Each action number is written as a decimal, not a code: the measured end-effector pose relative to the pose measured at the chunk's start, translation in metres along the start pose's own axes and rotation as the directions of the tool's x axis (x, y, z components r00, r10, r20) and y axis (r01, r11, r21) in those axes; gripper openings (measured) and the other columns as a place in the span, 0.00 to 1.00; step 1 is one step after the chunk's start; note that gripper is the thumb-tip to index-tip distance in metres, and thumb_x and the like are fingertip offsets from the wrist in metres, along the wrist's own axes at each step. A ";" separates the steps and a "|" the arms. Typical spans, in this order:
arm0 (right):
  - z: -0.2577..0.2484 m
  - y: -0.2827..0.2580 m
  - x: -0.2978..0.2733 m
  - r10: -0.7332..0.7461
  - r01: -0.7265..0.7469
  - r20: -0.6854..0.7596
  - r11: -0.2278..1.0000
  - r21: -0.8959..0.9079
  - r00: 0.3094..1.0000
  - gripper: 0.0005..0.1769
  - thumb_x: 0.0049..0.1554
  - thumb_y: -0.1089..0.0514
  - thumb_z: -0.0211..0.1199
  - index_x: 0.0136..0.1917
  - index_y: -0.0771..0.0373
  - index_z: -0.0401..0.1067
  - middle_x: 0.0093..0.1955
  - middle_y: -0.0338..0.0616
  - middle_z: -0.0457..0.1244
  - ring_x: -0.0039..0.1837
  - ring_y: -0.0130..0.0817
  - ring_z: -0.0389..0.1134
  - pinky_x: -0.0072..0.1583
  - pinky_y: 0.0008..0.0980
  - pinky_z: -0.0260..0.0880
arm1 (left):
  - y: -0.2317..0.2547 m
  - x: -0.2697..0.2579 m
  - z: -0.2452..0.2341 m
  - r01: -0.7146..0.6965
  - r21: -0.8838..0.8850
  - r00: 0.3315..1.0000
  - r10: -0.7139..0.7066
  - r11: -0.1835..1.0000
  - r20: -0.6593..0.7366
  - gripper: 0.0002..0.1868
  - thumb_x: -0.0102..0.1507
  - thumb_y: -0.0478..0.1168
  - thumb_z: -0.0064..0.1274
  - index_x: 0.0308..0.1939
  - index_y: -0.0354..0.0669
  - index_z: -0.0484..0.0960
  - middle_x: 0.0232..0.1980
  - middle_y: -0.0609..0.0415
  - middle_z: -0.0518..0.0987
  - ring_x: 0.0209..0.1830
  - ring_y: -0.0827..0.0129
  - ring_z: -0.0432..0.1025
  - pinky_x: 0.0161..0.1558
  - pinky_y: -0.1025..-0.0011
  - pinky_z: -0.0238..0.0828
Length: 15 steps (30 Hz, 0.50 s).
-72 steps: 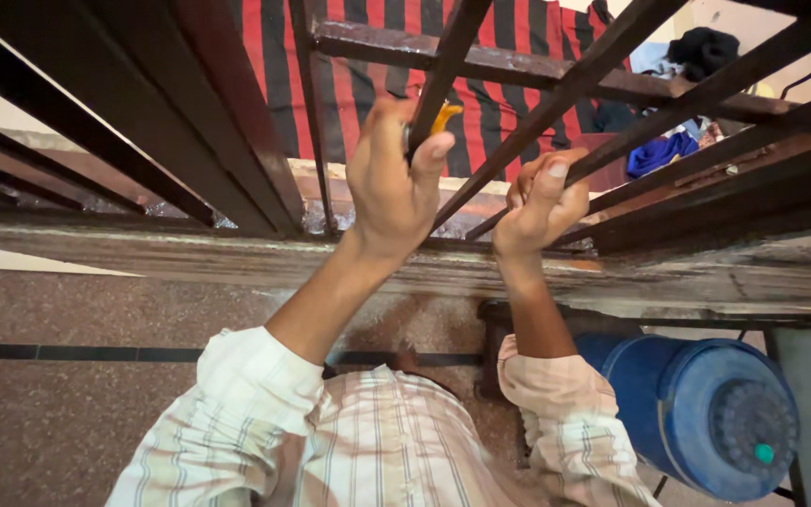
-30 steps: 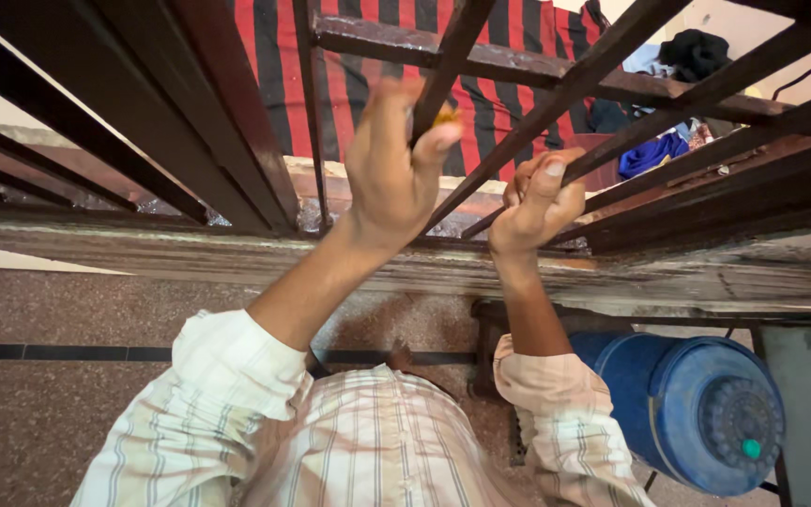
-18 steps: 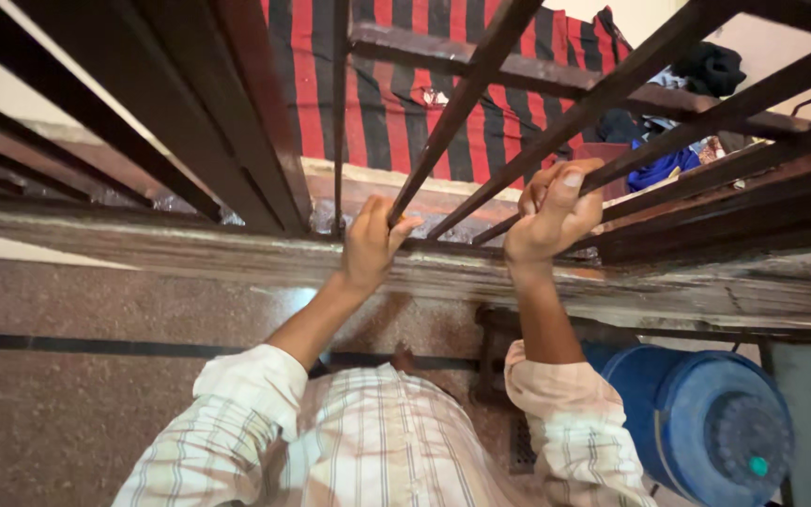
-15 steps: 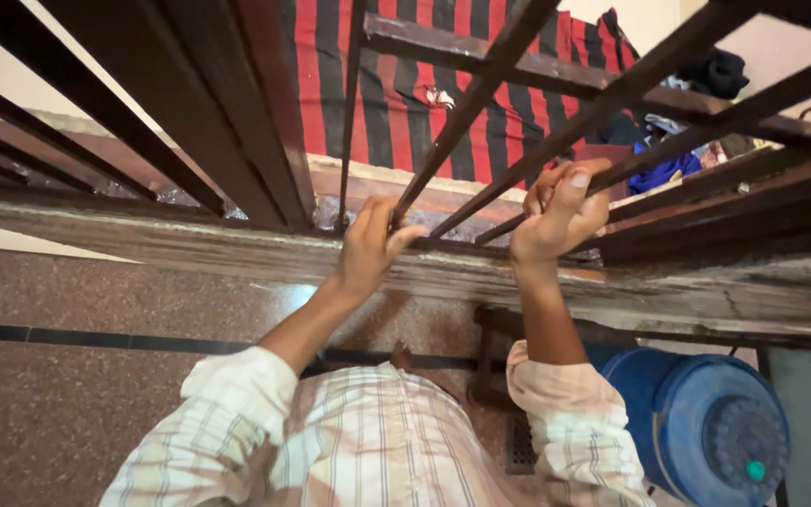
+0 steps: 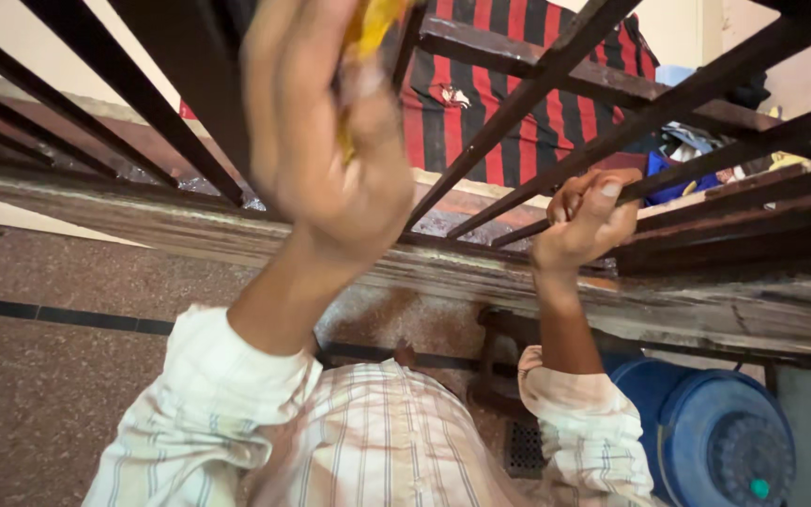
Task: The person wipes the horizontal and vertical metal bars of a window gate using a patterned cloth, cleaning different sections by hand. The person is standing on a tiled floor near a large blue water container.
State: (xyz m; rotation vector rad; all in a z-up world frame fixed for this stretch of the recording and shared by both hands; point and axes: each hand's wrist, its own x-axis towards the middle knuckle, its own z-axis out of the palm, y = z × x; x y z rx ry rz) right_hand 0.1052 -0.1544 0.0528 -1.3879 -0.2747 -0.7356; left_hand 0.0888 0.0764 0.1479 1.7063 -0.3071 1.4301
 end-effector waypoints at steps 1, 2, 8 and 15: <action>0.000 0.000 0.001 0.006 -0.006 -0.002 1.000 0.003 1.000 0.20 0.73 0.45 0.50 0.47 0.60 0.54 0.34 0.36 0.48 0.30 0.21 0.47 0.32 0.21 0.45 | 0.002 0.005 0.010 0.029 -0.012 0.999 -0.030 0.999 -0.012 0.16 0.79 0.33 0.45 0.71 0.37 0.68 0.68 0.47 0.72 0.64 0.61 0.74 0.63 0.70 0.76; 0.000 0.001 0.001 0.011 -0.011 -0.009 1.000 0.004 1.000 0.20 0.73 0.45 0.50 0.47 0.60 0.54 0.34 0.36 0.48 0.30 0.21 0.47 0.32 0.21 0.45 | 0.006 0.006 0.022 0.057 -0.059 0.998 -0.057 0.997 0.001 0.16 0.80 0.34 0.45 0.71 0.36 0.67 0.69 0.45 0.71 0.64 0.61 0.75 0.62 0.72 0.77; -0.001 0.006 0.000 -0.008 0.009 -0.041 1.000 0.008 0.999 0.20 0.73 0.45 0.51 0.47 0.60 0.55 0.34 0.36 0.48 0.30 0.22 0.47 0.32 0.22 0.46 | -0.009 -0.019 0.025 0.103 -0.177 0.994 -0.093 0.979 0.065 0.20 0.79 0.36 0.36 0.72 0.26 0.62 0.69 0.40 0.72 0.66 0.57 0.74 0.63 0.69 0.75; -0.001 0.007 -0.001 -0.019 0.021 -0.032 0.999 0.035 0.999 0.20 0.73 0.45 0.51 0.47 0.60 0.54 0.32 0.36 0.48 0.30 0.21 0.46 0.32 0.21 0.45 | -0.033 -0.097 0.016 0.220 -0.098 0.970 -0.207 0.971 0.125 0.21 0.80 0.37 0.33 0.72 0.23 0.61 0.71 0.36 0.72 0.70 0.50 0.71 0.72 0.63 0.68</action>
